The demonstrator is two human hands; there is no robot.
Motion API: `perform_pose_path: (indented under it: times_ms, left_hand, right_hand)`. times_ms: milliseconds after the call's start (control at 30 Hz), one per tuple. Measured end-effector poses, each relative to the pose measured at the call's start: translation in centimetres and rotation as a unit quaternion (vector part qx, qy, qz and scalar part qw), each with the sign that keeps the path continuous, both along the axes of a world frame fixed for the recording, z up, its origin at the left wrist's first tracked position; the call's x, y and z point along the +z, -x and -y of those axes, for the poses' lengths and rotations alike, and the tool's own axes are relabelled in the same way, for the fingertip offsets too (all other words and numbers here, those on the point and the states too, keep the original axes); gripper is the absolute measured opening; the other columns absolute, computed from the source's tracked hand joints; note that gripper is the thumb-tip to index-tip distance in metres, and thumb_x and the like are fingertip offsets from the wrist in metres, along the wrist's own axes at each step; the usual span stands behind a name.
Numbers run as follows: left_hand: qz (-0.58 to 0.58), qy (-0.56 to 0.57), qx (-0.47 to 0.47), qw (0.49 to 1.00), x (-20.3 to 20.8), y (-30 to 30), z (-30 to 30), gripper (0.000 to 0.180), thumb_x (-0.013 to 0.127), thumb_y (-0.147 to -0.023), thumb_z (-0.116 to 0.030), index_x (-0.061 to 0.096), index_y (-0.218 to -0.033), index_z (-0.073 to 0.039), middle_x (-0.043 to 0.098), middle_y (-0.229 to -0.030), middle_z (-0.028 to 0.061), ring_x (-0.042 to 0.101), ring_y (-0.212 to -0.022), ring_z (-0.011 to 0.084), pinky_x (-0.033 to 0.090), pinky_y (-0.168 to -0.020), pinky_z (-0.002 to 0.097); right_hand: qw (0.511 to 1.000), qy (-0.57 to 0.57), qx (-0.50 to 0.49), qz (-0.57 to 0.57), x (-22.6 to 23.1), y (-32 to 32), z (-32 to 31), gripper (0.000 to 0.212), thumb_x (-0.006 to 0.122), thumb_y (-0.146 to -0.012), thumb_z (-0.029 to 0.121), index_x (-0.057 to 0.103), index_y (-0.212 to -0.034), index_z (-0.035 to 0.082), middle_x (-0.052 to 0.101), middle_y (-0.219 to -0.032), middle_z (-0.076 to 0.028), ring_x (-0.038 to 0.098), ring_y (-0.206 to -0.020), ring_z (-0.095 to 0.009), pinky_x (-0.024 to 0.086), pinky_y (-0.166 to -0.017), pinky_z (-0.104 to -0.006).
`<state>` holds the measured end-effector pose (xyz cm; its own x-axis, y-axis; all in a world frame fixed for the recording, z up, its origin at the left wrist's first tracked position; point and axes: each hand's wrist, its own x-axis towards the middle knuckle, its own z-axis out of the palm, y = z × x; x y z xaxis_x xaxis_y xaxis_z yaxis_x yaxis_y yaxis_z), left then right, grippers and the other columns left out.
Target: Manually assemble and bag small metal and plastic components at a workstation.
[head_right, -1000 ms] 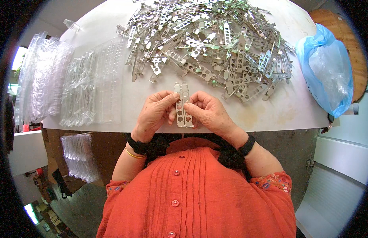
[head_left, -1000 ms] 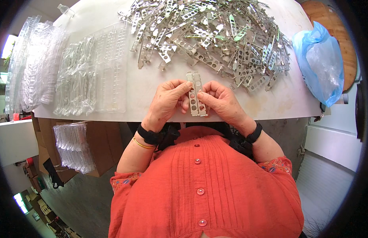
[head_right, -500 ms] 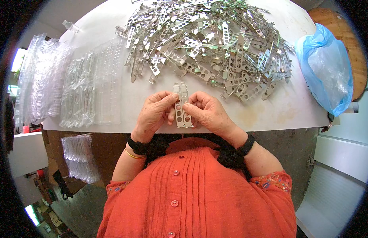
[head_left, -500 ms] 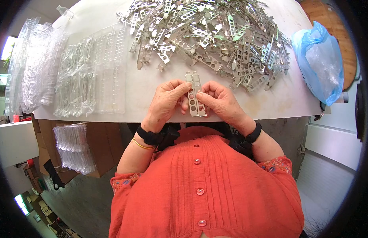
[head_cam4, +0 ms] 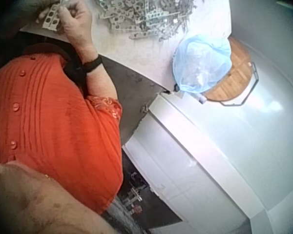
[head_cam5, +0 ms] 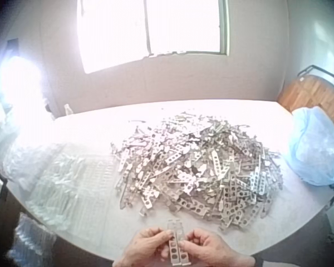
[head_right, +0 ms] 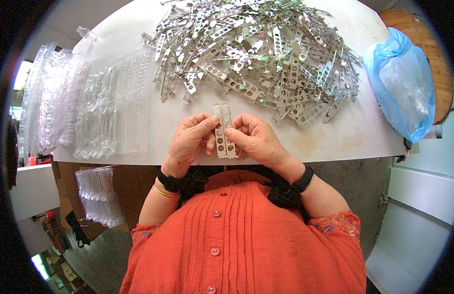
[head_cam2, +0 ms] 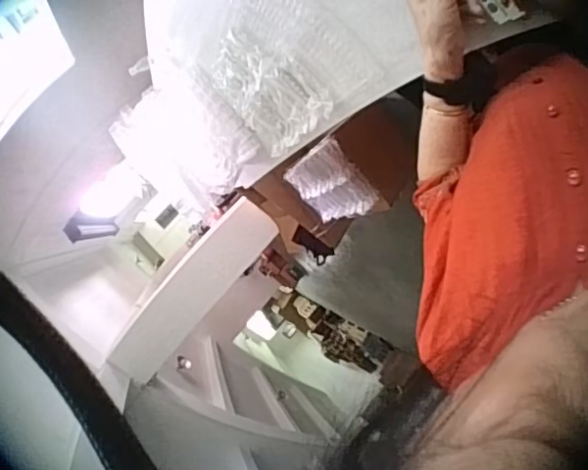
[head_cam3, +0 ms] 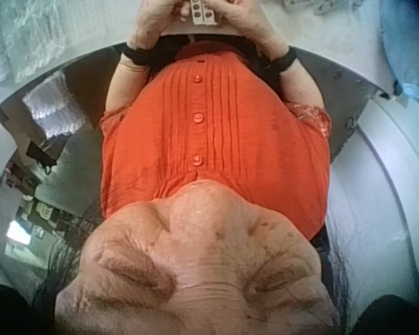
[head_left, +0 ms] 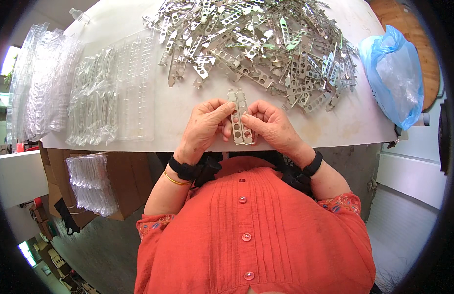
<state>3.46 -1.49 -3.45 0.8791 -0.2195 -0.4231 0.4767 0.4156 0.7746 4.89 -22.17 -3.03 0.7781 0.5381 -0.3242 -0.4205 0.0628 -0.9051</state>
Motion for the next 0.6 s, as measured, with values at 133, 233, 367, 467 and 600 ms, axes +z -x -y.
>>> perform_pose_path:
  times_ms: [133,233,367,467,600]
  left_hand:
    - [-0.001,-0.001,0.000,1.000,-0.34,0.01,-0.01,0.020,0.061,-0.101,-0.020,0.064,-0.098,-0.001,0.068,-0.078,0.0049,0.057,-0.048,0.0090,0.045,-0.041,0.0221]
    - [-0.001,-0.002,-0.002,1.000,-0.30,-0.04,-0.04,0.020,0.061,-0.101,-0.020,0.064,-0.098,-0.001,0.068,-0.078,0.0050,0.057,-0.048,0.0091,0.045,-0.040,0.0223]
    - [0.005,-0.002,-0.005,1.000,-0.08,-0.04,-0.04,0.020,0.061,-0.101,-0.019,0.064,-0.097,0.000,0.068,-0.078,0.0054,0.057,-0.048,0.0092,0.045,-0.040,0.0223]
    - [-0.005,0.001,-0.005,1.000,0.01,-0.08,-0.06,0.020,0.061,-0.101,-0.019,0.064,-0.097,0.000,0.067,-0.078,0.0058,0.057,-0.048,0.0094,0.045,-0.040,0.0222]
    - [-0.002,0.004,-0.005,1.000,0.00,-0.04,-0.07,0.019,0.061,-0.101,-0.019,0.063,-0.097,0.000,0.067,-0.079,0.0058,0.057,-0.048,0.0093,0.045,-0.040,0.0222]
  right_hand:
    - [1.000,-0.003,0.002,-0.012,0.11,0.00,0.00,0.018,0.063,-0.100,0.023,0.056,-0.100,0.006,0.065,-0.077,0.000,0.060,-0.060,-0.005,0.049,-0.053,-0.0201]
    - [1.000,0.000,0.002,-0.010,0.02,-0.05,-0.03,0.019,0.063,-0.100,0.024,0.056,-0.100,0.006,0.064,-0.076,0.001,0.059,-0.060,-0.005,0.049,-0.053,-0.0199]
    - [1.000,-0.008,0.006,-0.016,0.02,-0.09,0.05,0.019,0.063,-0.100,0.024,0.056,-0.100,0.006,0.064,-0.076,0.001,0.059,-0.060,-0.004,0.049,-0.053,-0.0197]
    - [1.000,-0.009,0.007,-0.017,0.07,-0.10,0.04,0.019,0.063,-0.100,0.024,0.056,-0.100,0.006,0.064,-0.075,0.001,0.059,-0.060,-0.004,0.049,-0.053,-0.0196]
    - [1.000,-0.011,0.006,-0.017,0.13,-0.09,0.00,0.018,0.063,-0.100,0.023,0.056,-0.100,0.006,0.064,-0.075,0.001,0.059,-0.059,-0.005,0.049,-0.053,-0.0197]
